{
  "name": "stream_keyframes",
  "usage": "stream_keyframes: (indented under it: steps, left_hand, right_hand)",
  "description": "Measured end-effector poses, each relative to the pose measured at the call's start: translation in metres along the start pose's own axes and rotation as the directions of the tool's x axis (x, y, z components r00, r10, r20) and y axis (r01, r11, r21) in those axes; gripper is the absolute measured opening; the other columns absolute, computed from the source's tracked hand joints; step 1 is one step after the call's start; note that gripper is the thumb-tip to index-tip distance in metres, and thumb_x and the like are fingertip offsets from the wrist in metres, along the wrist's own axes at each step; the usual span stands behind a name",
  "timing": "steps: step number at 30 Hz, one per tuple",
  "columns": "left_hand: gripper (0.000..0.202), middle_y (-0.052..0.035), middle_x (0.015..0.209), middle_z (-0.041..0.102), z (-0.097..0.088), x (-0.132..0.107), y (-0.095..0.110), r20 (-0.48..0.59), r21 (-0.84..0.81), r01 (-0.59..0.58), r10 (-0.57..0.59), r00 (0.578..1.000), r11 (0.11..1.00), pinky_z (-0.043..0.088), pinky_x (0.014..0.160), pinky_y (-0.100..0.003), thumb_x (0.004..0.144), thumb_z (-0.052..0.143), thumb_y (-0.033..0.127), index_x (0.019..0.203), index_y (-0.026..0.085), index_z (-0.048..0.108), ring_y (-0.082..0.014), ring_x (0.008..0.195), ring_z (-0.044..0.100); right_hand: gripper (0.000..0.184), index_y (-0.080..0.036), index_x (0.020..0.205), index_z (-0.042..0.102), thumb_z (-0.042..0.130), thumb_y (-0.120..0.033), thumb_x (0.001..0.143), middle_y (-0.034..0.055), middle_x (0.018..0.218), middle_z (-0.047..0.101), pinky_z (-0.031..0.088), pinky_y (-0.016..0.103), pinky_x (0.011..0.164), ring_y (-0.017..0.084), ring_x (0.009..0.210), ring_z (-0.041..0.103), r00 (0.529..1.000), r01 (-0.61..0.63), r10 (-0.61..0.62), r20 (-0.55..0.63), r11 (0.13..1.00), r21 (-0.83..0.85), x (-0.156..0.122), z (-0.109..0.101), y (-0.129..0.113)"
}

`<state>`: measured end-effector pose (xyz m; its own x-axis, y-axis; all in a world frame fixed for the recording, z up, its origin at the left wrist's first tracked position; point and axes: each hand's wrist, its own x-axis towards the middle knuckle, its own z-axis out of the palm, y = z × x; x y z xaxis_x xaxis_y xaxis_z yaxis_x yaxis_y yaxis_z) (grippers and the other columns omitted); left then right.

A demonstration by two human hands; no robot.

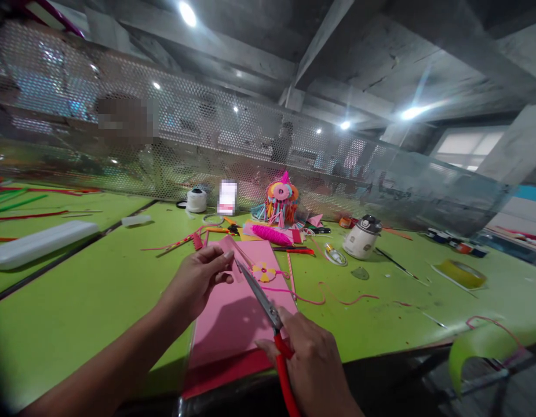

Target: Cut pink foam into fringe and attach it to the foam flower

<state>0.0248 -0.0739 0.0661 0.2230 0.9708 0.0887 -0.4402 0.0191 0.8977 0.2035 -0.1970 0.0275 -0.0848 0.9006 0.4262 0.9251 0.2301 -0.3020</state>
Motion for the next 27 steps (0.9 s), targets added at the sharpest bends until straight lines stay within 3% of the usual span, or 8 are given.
stream_keyframes:
  steps: [9,23,27]
  left_hand:
    - [0.019,0.0008,0.058,0.052,0.001,0.0,-0.004,0.013,0.031,-0.042,0.041,0.999,0.999,0.045,0.05,-0.023,0.068,0.067,0.026,0.059,0.013,0.056,-0.0092,0.053,0.049]
    - [0.015,0.0,0.06,0.057,0.0,0.003,-0.009,0.02,0.013,-0.114,0.114,0.993,0.993,0.045,0.068,-0.027,0.07,0.065,0.024,0.061,0.013,0.059,-0.0096,0.058,0.053]
    - [0.016,0.0002,0.06,0.057,0.001,0.002,-0.012,0.045,-0.031,-0.1,0.101,0.994,0.994,0.046,0.066,-0.027,0.071,0.064,0.024,0.062,0.013,0.058,-0.0096,0.058,0.052]
  right_hand:
    - [0.036,-0.017,0.109,0.055,0.062,-0.032,0.078,0.0061,0.082,0.062,0.047,0.029,0.068,0.02,0.077,0.059,0.999,-0.035,0.034,0.036,0.998,0.054,0.005,-0.002,-0.002]
    - [0.03,-0.019,0.105,0.058,0.061,-0.029,0.077,0.0062,0.086,0.065,0.048,0.029,0.075,0.02,0.08,0.061,0.995,-0.091,0.084,0.058,0.987,0.134,0.008,-0.008,-0.005]
    - [0.032,-0.019,0.107,0.057,0.062,-0.026,0.076,0.0053,0.084,0.064,0.048,0.029,0.077,0.02,0.079,0.06,0.992,-0.097,0.083,0.095,0.984,0.149,0.007,-0.011,-0.006]
